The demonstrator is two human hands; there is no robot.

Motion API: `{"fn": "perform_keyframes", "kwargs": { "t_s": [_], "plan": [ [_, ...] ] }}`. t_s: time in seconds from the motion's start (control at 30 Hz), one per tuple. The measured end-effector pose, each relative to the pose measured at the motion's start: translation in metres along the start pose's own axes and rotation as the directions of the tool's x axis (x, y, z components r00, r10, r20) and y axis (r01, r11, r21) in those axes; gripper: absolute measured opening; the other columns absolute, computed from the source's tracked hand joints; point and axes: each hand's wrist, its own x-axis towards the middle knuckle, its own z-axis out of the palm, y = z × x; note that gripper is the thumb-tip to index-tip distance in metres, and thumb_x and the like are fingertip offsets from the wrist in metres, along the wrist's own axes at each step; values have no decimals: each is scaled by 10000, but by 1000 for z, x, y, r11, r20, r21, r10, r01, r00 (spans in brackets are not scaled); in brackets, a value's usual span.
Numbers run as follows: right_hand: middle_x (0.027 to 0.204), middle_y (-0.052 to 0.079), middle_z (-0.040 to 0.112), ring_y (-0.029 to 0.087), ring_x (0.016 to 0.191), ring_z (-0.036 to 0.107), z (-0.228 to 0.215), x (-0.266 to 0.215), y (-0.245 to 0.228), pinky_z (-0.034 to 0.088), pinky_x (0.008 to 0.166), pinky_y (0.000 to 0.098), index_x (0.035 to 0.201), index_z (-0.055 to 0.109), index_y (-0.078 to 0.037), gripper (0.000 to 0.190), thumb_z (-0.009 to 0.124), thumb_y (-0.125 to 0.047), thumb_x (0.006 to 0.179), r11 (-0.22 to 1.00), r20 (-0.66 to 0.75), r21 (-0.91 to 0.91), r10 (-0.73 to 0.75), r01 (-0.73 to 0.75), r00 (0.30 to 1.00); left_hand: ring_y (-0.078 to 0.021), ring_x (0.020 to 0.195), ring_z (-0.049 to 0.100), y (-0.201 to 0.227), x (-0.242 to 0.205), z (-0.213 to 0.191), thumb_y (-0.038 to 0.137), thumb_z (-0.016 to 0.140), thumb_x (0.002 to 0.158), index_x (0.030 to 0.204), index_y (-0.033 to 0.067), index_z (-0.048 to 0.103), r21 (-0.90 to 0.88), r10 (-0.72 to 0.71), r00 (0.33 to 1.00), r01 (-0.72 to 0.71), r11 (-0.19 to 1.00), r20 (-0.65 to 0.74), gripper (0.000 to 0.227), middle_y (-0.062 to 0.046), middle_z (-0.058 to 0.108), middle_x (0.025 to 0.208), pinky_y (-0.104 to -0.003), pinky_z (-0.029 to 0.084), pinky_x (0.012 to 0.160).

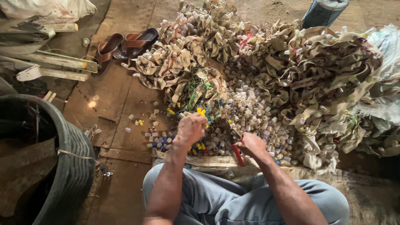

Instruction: The person sits on the floor and uses a knife to cut yellow plastic caps off of small wires. The person picks up each wire, cuts the cap, and drops the pieces onto a pile on the floor.

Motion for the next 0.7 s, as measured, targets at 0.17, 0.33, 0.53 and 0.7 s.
{"fn": "perform_keyframes", "kwargs": {
  "t_s": [0.17,0.33,0.53,0.7],
  "plan": [
    [1092,170,683,343,1024,677,-6,-10,-9,546,844,509,1142,703,-96,466,762,-463,860,990,-206,-117,-103,80,973,-327,988,665,-3,-9,7,93,756,765,1029,171,795,107,-17,1000,17,994,-3,278,-156,655,1034,-438,552,848],
    [1096,196,678,387,1059,663,-4,-9,-19,542,906,500,1157,693,-74,480,754,-462,881,978,-180,-45,-211,206,961,-295,1069,603,-4,-12,37,205,706,849,906,121,787,369,46,997,-67,927,66,130,-116,637,1099,-430,509,829],
    [1108,187,683,377,1037,666,-1,-9,-22,538,919,481,1108,702,-58,419,740,-416,894,960,-233,11,-271,281,934,-313,1073,563,-10,-3,55,151,645,868,880,156,777,326,59,996,-33,945,-72,133,-130,625,1124,-460,459,823],
    [1089,170,711,349,1014,677,4,-12,-34,541,898,449,1133,710,-65,384,733,-363,894,853,-368,89,-452,515,813,-334,1079,569,-11,-5,57,53,680,799,955,180,777,104,11,965,17,994,-263,224,-134,628,1076,-467,463,919]
  ]
}}
